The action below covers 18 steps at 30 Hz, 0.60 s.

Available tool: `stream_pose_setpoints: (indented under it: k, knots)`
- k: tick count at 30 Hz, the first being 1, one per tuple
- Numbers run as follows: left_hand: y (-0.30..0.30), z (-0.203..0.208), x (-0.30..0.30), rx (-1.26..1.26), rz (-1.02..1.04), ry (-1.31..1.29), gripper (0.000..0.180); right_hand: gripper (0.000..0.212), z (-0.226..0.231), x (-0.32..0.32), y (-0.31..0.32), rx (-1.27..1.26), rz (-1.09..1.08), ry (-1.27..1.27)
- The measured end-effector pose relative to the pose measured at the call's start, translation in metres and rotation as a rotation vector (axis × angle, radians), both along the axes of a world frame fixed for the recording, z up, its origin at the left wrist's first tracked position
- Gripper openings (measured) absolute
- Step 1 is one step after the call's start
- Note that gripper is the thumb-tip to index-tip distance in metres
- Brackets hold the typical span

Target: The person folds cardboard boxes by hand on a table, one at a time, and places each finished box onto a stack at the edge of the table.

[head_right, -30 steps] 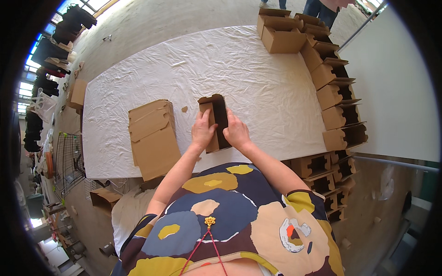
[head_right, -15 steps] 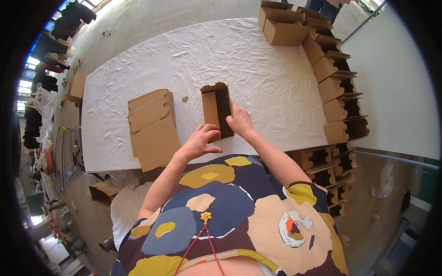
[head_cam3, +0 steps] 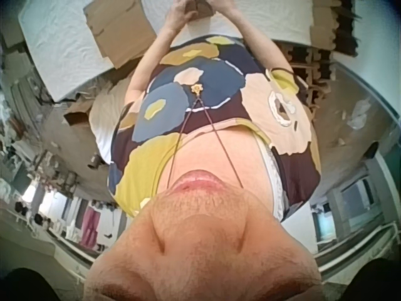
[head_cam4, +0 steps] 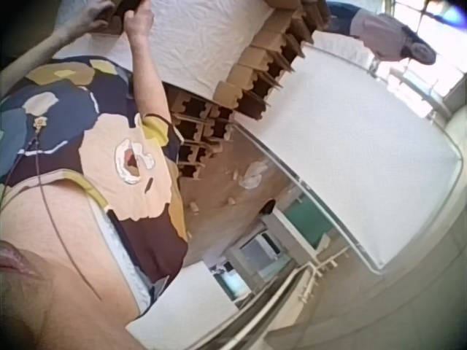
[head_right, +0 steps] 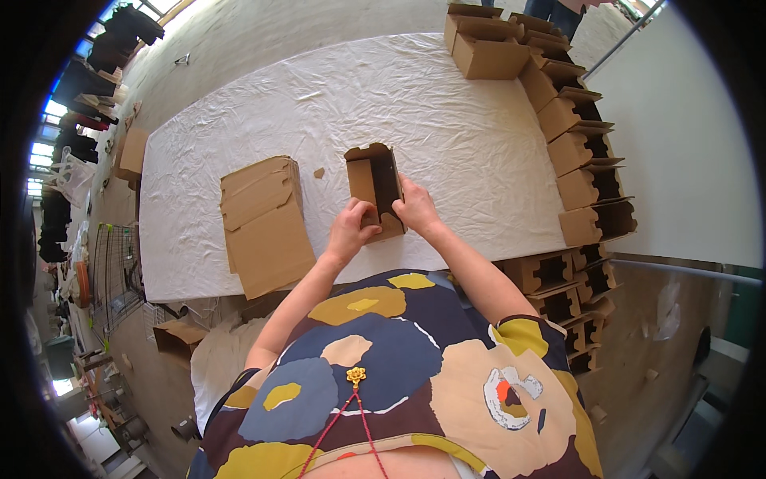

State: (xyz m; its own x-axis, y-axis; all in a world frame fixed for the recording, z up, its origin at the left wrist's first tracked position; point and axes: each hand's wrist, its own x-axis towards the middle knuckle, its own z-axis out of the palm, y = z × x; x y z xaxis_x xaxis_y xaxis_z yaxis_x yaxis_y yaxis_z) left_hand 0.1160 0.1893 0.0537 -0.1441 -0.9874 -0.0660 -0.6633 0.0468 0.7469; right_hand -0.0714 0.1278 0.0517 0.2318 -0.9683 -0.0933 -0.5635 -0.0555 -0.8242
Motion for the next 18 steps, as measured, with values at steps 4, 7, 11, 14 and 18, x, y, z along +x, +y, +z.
stream_pose_setpoints:
  k: [4,7,11,14,18]
  knots:
    - [0.007,0.011,-0.010,-0.179,0.219,-0.122,0.090,0.058,-0.001,-0.003,-0.001,0.031,0.009,-0.018]
    - [0.007,-0.003,-0.013,-0.124,0.292,-0.038,0.107,0.056,0.001,0.001,-0.002,0.057,-0.007,0.022]
    - [0.008,-0.022,-0.013,-0.080,0.331,0.081,0.103,0.054,-0.005,-0.001,-0.001,0.029,-0.012,0.012]
    - [0.013,-0.042,-0.003,0.044,0.371,0.199,0.093,0.053,-0.004,-0.003,0.001,0.048,-0.025,0.003]
    - [0.012,-0.048,0.010,0.120,0.301,0.389,0.074,0.055,0.007,0.006,0.024,0.178,-0.076,-0.136]
